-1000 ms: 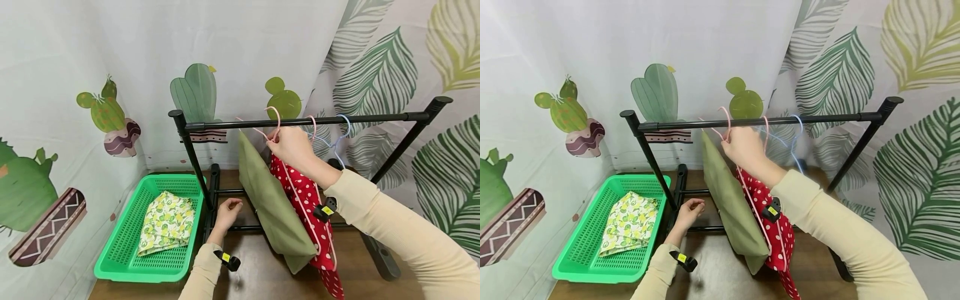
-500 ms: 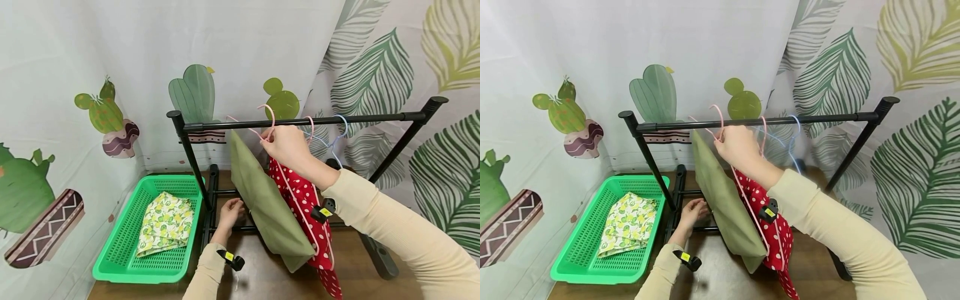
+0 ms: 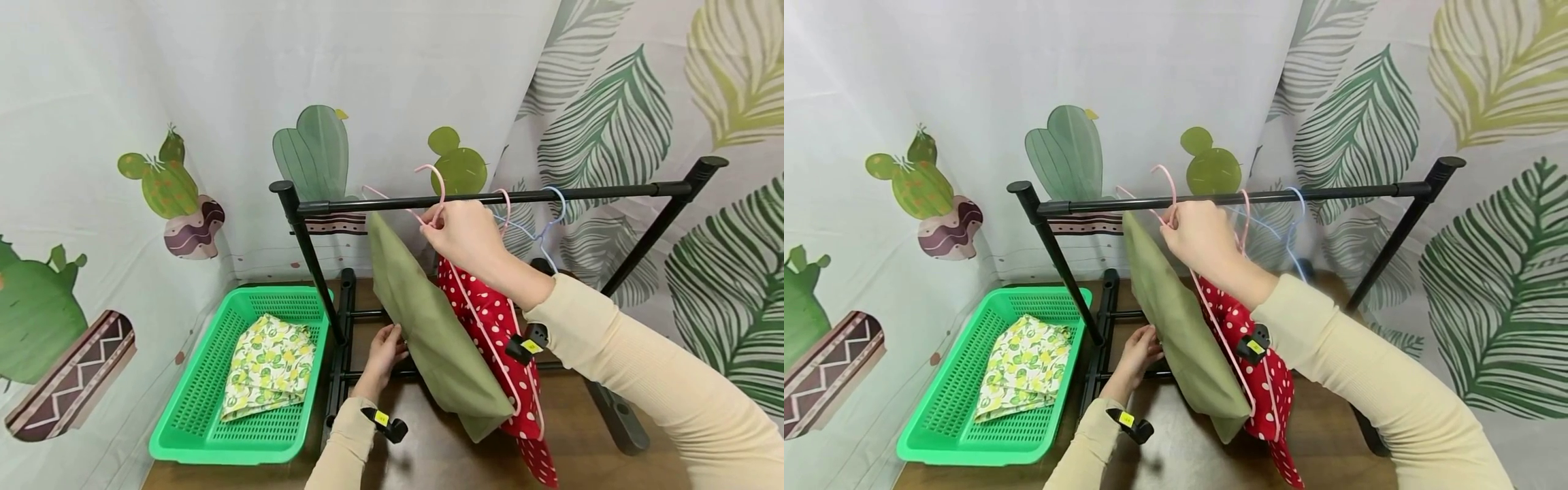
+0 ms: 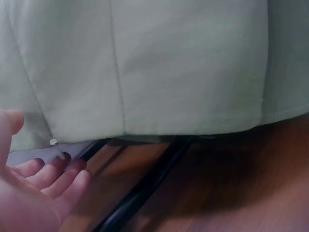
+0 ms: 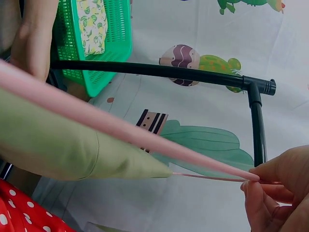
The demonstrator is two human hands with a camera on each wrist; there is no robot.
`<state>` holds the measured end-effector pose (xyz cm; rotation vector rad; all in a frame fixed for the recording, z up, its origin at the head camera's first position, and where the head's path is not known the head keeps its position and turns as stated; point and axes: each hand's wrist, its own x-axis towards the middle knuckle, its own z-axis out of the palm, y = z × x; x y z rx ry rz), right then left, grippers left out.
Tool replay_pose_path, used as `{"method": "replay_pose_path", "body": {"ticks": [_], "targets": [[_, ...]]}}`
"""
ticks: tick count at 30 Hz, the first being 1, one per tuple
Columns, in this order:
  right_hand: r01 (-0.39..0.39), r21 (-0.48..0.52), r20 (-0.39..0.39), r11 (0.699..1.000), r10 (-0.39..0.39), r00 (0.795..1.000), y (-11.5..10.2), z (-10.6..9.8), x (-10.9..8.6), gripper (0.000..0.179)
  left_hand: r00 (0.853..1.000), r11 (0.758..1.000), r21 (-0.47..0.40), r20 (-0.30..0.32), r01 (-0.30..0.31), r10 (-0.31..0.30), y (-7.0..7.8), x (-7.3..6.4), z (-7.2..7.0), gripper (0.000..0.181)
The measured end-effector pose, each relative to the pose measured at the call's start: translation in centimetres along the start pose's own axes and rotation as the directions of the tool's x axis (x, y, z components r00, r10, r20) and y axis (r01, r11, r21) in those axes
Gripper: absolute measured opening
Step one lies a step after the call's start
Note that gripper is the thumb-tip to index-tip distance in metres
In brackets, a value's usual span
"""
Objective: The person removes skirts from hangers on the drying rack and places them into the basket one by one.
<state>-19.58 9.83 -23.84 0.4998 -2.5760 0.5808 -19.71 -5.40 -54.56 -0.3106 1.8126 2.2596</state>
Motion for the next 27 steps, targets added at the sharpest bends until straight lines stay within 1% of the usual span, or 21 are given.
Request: {"method": "replay_pose_path", "body": {"ticks": [3,6,9,11,13,16,21,25,27], "targets": [[-0.001,0.011,-0.004,1.0,0.001,1.0,-0.1,-0.2,0.0,0.015,0.999,0.998,-0.068,0.04,0.017,-0.014,0.0,0.0,0.3,0.055],[0.001,0.021,-0.001,1.0,-0.001,1.0,-0.1,-0.3,0.0,0.016,0.997,0.987,-0.154,0.073,0.036,-0.025,0.1,-0.1,0.5,0.047],[0.0,0.025,0.0,1.0,0.0,1.0,0.0,-0.4,0.0,0.016,0.996,0.976,-0.213,0.08,0.051,-0.034,0.1,-0.3,0.5,0.035],[-0.003,0.02,-0.002,1.0,0.003,1.0,0.0,-0.4,0.0,0.016,0.997,0.973,-0.226,0.073,0.052,-0.036,0.2,-0.3,0.3,0.031],[-0.006,0.006,-0.006,1.0,0.006,1.0,0.1,-0.5,0.0,0.016,0.997,0.972,-0.229,0.063,0.05,-0.037,0.4,-0.4,0.1,0.028],[-0.008,-0.011,-0.011,1.0,0.008,1.0,0.3,-0.6,-0.1,0.016,0.998,0.977,-0.21,0.054,0.035,-0.024,0.5,-0.5,-0.4,0.025],[-0.001,-0.028,-0.017,1.0,0.0,1.0,0.5,-0.5,-0.2,0.015,0.998,0.981,-0.195,0.056,0.024,-0.013,0.8,-0.7,-1.2,0.022],[-0.001,-0.035,-0.023,0.999,0.0,1.0,0.7,-0.4,-0.3,0.015,0.998,0.984,-0.179,0.068,0.023,-0.011,1.0,-0.9,-1.7,0.028],[0.002,-0.034,-0.029,0.999,-0.003,1.0,0.8,-0.3,-0.4,0.014,0.998,0.987,-0.161,0.064,0.023,-0.013,1.2,-1.1,-1.9,0.032]]}}
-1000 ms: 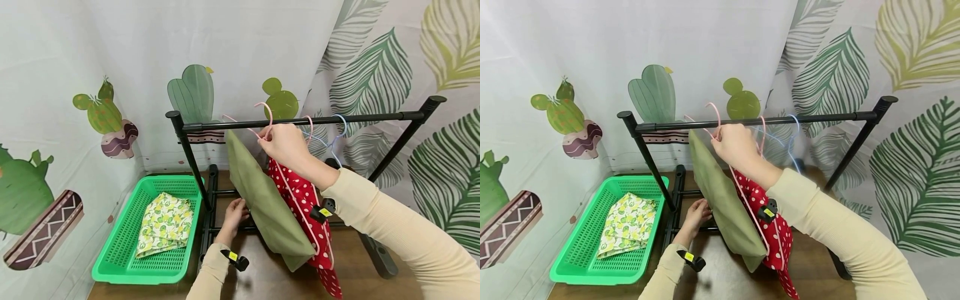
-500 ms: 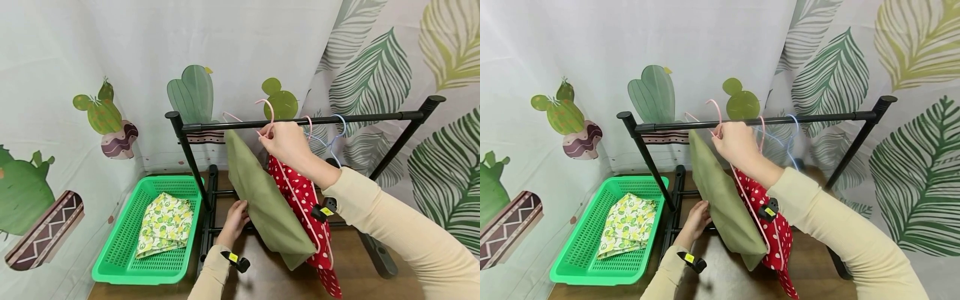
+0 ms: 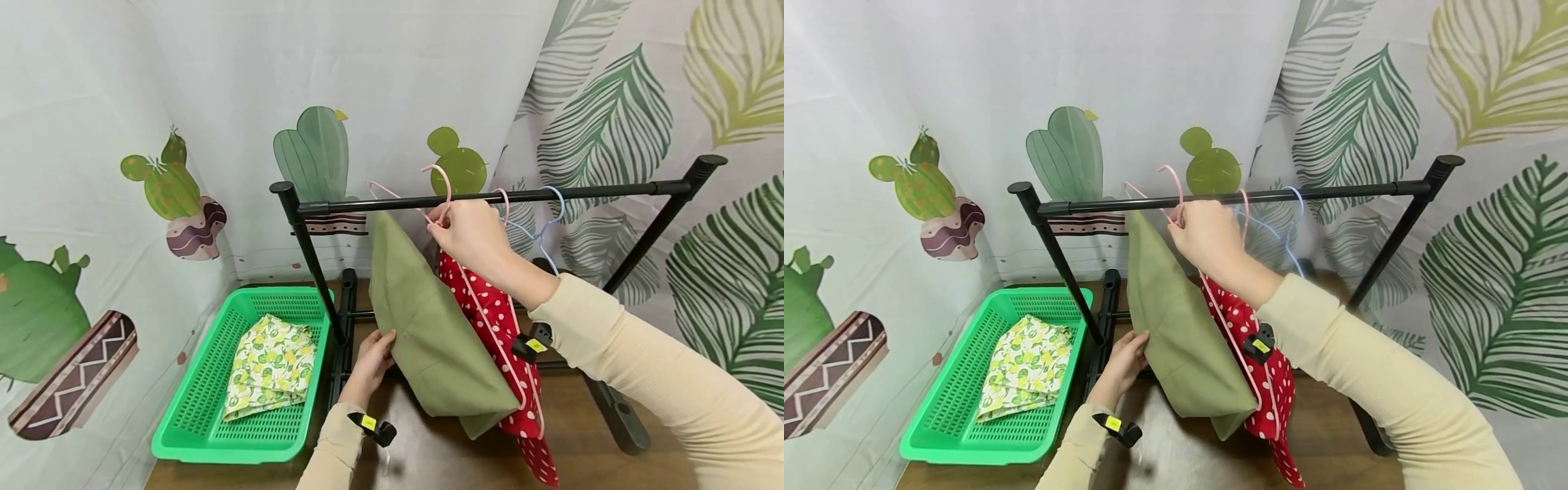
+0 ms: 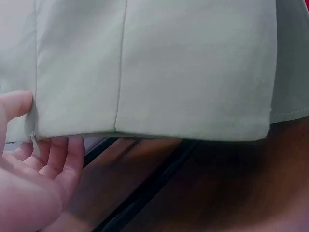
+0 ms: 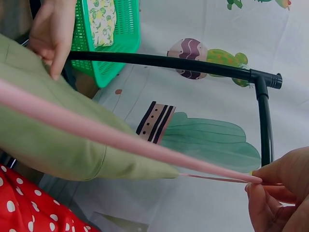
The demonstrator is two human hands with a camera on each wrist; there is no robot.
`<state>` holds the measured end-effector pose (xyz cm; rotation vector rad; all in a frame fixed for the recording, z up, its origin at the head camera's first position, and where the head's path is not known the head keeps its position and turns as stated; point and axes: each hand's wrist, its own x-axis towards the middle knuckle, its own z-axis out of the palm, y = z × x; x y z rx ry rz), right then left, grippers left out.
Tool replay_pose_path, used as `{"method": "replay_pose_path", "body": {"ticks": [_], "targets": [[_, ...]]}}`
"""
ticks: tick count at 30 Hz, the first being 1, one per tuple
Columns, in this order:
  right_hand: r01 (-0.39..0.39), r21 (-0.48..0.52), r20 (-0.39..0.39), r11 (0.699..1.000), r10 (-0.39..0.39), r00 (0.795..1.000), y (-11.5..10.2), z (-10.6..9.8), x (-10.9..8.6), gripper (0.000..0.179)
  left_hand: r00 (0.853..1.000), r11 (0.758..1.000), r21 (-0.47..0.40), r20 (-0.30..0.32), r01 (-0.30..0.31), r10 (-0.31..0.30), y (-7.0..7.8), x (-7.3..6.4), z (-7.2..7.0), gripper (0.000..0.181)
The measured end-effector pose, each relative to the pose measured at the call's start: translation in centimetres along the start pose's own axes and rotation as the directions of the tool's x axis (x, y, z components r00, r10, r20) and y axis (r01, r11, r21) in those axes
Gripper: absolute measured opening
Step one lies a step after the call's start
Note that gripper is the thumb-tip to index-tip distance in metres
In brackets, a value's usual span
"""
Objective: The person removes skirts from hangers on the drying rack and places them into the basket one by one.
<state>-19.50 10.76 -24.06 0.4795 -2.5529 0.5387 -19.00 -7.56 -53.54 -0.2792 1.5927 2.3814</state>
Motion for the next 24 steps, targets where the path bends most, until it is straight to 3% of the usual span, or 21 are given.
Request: {"method": "replay_pose_path", "body": {"ticks": [7,16,20,24], "targets": [[0.002,0.001,0.021,1.0,-0.002,1.0,0.5,0.4,-0.2,0.016,0.999,0.995,0.099,-0.017,-0.033,0.035,1.3,-0.8,-0.9,0.04],[-0.03,-0.016,0.023,0.999,0.031,0.999,0.8,0.5,-0.2,0.018,0.996,0.982,0.174,0.068,-0.076,0.065,5.9,-3.7,-0.9,0.04],[-0.034,-0.008,0.019,0.999,0.034,0.999,1.1,0.6,-0.3,0.017,0.992,0.962,0.25,0.086,-0.107,0.088,7.3,-4.4,-1.0,0.038],[-0.039,-0.009,0.017,0.999,0.039,0.999,1.5,0.7,-0.5,0.017,0.988,0.927,0.346,0.093,-0.147,0.122,8.4,-4.8,-1.1,0.034]]}}
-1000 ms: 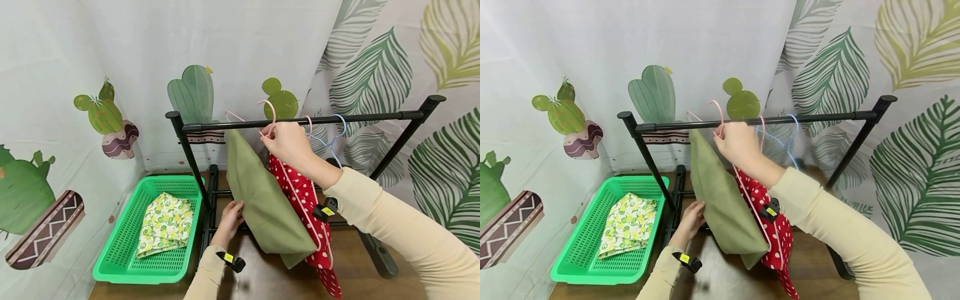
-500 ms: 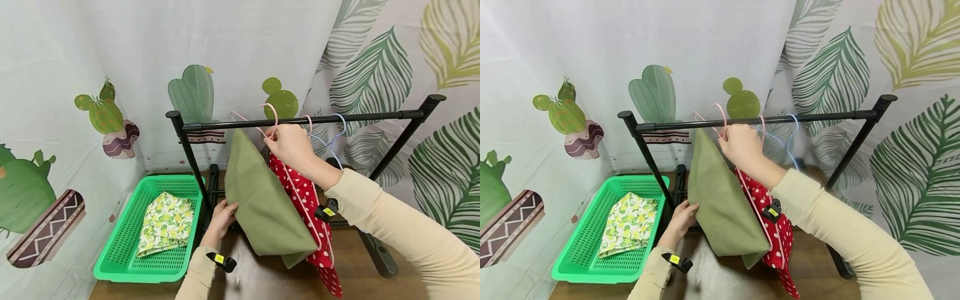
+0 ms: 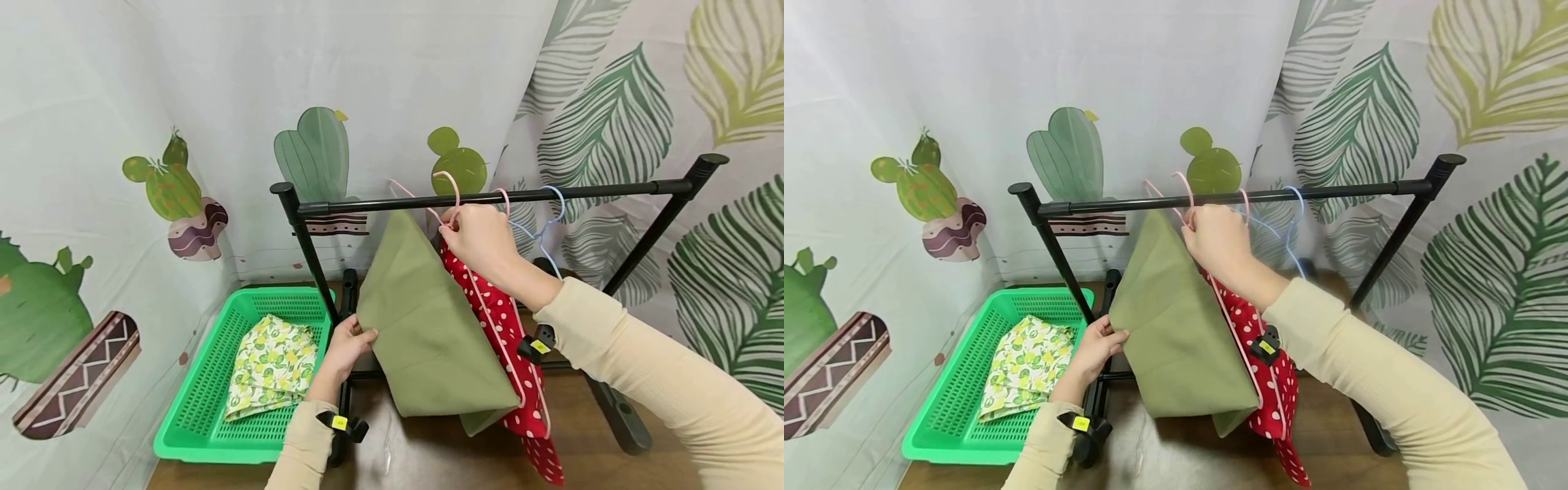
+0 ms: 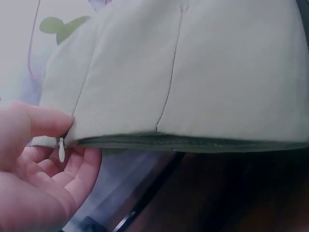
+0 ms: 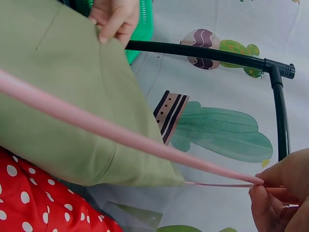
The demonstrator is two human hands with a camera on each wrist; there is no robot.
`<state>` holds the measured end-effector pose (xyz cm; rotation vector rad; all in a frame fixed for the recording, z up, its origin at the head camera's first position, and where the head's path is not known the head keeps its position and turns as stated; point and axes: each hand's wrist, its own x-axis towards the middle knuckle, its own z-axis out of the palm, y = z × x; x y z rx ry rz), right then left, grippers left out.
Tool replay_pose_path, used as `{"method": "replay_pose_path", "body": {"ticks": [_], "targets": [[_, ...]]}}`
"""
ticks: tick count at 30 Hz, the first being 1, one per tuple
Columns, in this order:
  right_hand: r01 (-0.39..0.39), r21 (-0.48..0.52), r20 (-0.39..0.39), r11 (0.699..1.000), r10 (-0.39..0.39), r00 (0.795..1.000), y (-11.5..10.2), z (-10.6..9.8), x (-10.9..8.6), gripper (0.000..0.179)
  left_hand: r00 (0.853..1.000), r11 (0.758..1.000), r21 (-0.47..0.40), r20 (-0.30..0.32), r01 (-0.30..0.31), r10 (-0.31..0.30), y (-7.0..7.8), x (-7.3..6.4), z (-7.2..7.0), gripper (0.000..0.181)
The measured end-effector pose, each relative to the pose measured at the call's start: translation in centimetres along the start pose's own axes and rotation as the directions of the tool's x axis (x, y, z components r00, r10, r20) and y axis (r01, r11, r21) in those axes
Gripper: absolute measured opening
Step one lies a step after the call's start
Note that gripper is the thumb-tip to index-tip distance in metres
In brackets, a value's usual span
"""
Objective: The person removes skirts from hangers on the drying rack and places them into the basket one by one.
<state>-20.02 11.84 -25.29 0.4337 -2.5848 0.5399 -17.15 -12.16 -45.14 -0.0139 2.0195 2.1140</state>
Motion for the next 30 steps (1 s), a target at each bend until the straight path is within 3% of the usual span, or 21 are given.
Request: {"method": "replay_pose_path", "body": {"ticks": [4,10,18,30], "targets": [[-0.008,-0.001,-0.005,1.0,0.008,1.0,0.3,0.2,0.0,0.016,0.999,0.996,0.074,-0.019,-0.042,0.043,0.4,0.1,-0.5,0.028],[-0.018,-0.001,0.001,1.0,0.018,1.0,0.5,0.4,-0.1,0.016,0.997,0.992,0.106,-0.046,-0.061,0.066,0.5,0.7,-1.2,0.024],[-0.015,0.005,0.018,1.0,0.015,1.0,0.7,0.7,-0.3,0.016,0.993,0.979,0.172,-0.008,-0.112,0.115,1.8,0.5,-1.5,0.02],[-0.006,0.031,0.018,1.0,0.005,1.0,0.9,1.0,-0.4,0.016,0.992,0.967,0.224,0.052,-0.124,0.115,4.2,-0.1,-2.4,0.027]]}}
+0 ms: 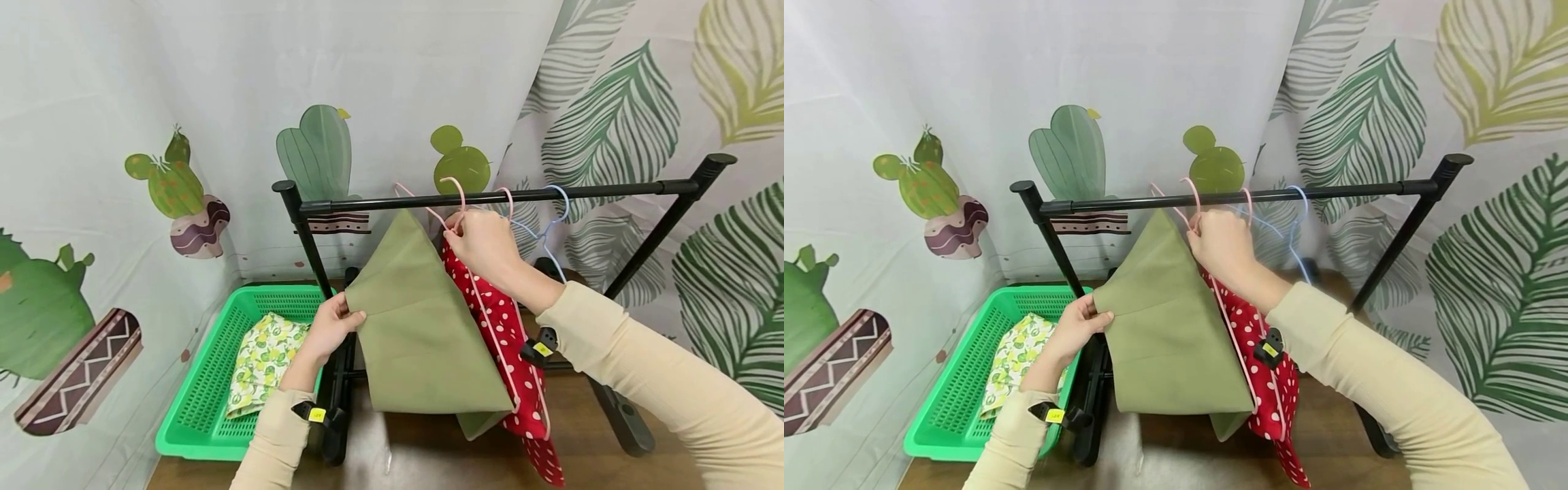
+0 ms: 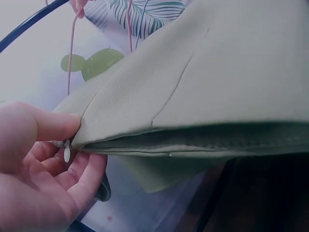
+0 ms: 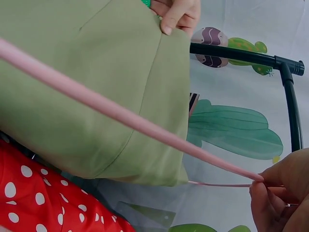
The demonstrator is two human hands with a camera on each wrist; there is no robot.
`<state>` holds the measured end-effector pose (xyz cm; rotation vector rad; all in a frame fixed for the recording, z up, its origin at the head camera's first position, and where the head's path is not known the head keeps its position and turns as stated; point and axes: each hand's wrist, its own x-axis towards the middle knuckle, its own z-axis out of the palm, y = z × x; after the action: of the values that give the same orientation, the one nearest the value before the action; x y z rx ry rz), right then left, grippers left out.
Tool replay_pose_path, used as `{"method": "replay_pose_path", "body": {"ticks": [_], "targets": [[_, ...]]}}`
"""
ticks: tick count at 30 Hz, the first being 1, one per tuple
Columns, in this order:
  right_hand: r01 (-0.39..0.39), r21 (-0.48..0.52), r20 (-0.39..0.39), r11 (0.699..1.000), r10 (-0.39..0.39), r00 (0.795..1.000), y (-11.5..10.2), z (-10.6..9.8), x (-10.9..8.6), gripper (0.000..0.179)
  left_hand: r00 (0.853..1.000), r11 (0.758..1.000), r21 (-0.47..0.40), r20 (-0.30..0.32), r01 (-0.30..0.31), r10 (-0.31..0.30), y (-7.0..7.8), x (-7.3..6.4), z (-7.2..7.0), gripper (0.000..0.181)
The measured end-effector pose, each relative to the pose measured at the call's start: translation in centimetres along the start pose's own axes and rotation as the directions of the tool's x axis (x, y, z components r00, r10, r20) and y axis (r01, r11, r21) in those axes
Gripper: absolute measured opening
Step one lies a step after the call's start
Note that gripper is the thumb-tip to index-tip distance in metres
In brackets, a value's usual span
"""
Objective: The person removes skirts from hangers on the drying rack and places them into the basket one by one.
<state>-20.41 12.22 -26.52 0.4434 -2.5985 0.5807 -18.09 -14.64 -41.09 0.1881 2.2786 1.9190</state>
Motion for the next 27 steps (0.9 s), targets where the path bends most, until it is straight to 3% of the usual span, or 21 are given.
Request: {"method": "replay_pose_path", "body": {"ticks": [10,23,27], "targets": [[0.007,-0.017,0.004,1.0,-0.007,1.0,-0.1,0.1,0.0,0.017,0.999,0.997,0.075,-0.01,-0.036,0.037,2.0,0.0,-0.6,0.028],[0.031,0.001,0.011,1.0,-0.031,0.999,-0.1,0.5,-0.1,0.017,0.996,0.987,0.137,0.04,-0.084,0.08,5.3,-0.6,-1.4,0.028],[0.033,0.001,0.01,0.999,-0.033,0.999,-0.2,0.6,-0.2,0.016,0.993,0.98,0.158,0.039,-0.118,0.114,5.6,-0.6,-1.6,0.029]]}}
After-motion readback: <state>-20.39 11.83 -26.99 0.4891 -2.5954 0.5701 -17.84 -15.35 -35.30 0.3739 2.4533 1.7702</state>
